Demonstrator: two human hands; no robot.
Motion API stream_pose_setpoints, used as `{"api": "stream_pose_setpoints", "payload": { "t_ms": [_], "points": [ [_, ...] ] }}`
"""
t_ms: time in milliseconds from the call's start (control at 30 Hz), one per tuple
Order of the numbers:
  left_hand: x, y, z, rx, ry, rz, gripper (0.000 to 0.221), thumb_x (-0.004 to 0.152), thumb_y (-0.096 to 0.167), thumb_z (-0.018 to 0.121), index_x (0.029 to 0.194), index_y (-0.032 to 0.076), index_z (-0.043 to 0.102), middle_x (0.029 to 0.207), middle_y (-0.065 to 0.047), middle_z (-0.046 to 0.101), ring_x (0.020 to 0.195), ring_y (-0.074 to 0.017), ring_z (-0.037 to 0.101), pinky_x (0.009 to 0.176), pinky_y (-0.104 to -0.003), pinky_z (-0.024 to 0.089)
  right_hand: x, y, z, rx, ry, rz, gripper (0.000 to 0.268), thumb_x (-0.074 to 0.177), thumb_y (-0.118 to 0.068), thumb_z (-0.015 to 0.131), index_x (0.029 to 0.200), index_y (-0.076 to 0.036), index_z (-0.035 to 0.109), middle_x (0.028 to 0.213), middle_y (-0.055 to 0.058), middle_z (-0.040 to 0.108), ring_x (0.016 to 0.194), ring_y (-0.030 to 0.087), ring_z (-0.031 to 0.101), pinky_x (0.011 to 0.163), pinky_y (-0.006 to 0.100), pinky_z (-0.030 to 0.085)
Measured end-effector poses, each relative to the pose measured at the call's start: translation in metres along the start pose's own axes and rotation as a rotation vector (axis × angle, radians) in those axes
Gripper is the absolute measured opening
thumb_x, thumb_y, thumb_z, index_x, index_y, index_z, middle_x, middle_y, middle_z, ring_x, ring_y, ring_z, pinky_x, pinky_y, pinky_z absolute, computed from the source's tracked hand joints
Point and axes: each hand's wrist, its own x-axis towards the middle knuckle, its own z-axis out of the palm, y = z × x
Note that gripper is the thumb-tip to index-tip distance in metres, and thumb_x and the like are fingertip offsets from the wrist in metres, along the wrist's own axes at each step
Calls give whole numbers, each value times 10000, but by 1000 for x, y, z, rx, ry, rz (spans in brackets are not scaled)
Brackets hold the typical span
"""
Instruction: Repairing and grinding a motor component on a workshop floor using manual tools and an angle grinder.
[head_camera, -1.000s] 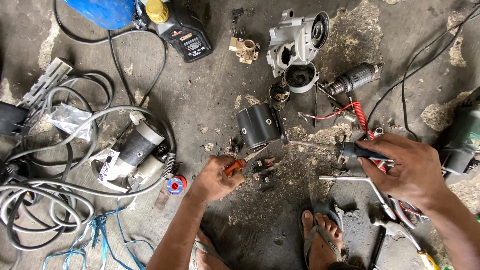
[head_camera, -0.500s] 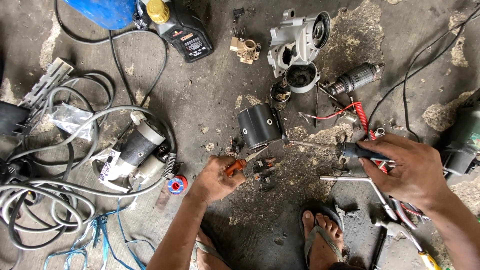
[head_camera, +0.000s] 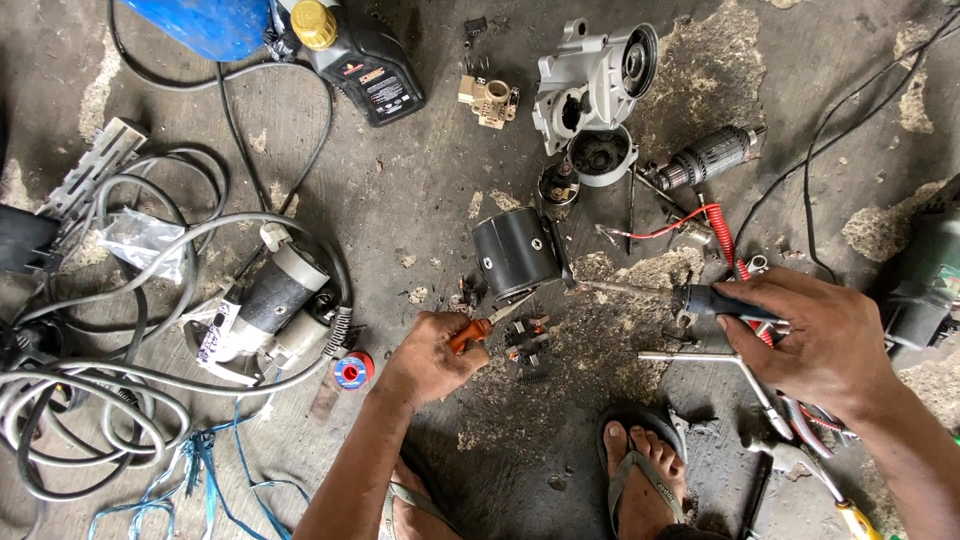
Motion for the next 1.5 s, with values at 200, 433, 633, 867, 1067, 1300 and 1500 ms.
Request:
{"api": "stream_pose_setpoints", "payload": {
  "t_ms": [200, 433, 633, 867, 1067, 1300, 1500],
  "points": [
    [-1, 3, -3, -75, -18, 25, 225, 762, 26, 636, 926, 19, 790, 628, -53, 727, 383, -106, 496, 349, -250, 393, -2, 6, 1, 6, -6, 0, 340, 721, -127, 844, 1055, -95, 783, 1029, 116, 764, 316, 46, 384, 273, 224, 348],
    [-1, 2, -1, -76, -17, 30, 203, 761, 22, 631, 895, 9, 784, 630, -57, 715, 398, -112, 502, 349, -259, 396, -3, 7, 2, 12, -22, 26, 354, 709, -114, 836, 1059, -99, 787, 996, 86, 755, 337, 63, 399, 296, 233, 349],
    [-1, 0, 1, -80, 2, 39, 235, 749, 11, 615, 907, 3, 789, 639, -50, 726, 402, -107, 514, 346, -243, 408, -4, 7, 3, -2, 19, -30, 323, 719, -102, 843, 1035, -70, 782, 1008, 132, 762, 329, 53, 388, 284, 232, 338],
    [1, -5, 2, -52, 4, 38, 202, 754, 22, 637, 888, 32, 787, 663, -45, 742, 423, -111, 540, 366, -241, 453, -4, 5, 2, -13, 35, -42, 313, 724, -85, 843, 1031, -62, 784, 978, 122, 757, 351, 61, 382, 306, 245, 337],
    [1, 0, 1, -31, -12, -55, 196, 768, 45, 657, 913, 50, 789, 710, -34, 761, 472, -107, 575, 414, -233, 484, -5, 3, 0, -3, 5, 19, 346, 706, -105, 840, 1044, -70, 779, 1031, 114, 762, 323, 70, 368, 295, 245, 332],
    [0, 4, -2, -27, -22, -56, 214, 766, 33, 630, 919, 36, 780, 630, -21, 716, 408, -103, 513, 366, -243, 433, -12, 8, -1, -18, 25, 23, 367, 686, -118, 843, 1047, -75, 788, 1021, 99, 760, 365, 87, 402, 343, 255, 366],
    [4, -11, -4, 79, -31, 40, 214, 779, 108, 733, 983, 83, 790, 745, -46, 773, 478, -115, 599, 410, -235, 513, -19, 10, -4, 4, 14, 28, 372, 694, -140, 839, 1053, -62, 779, 1018, 114, 757, 378, 106, 445, 379, 270, 420]
  ]
}}
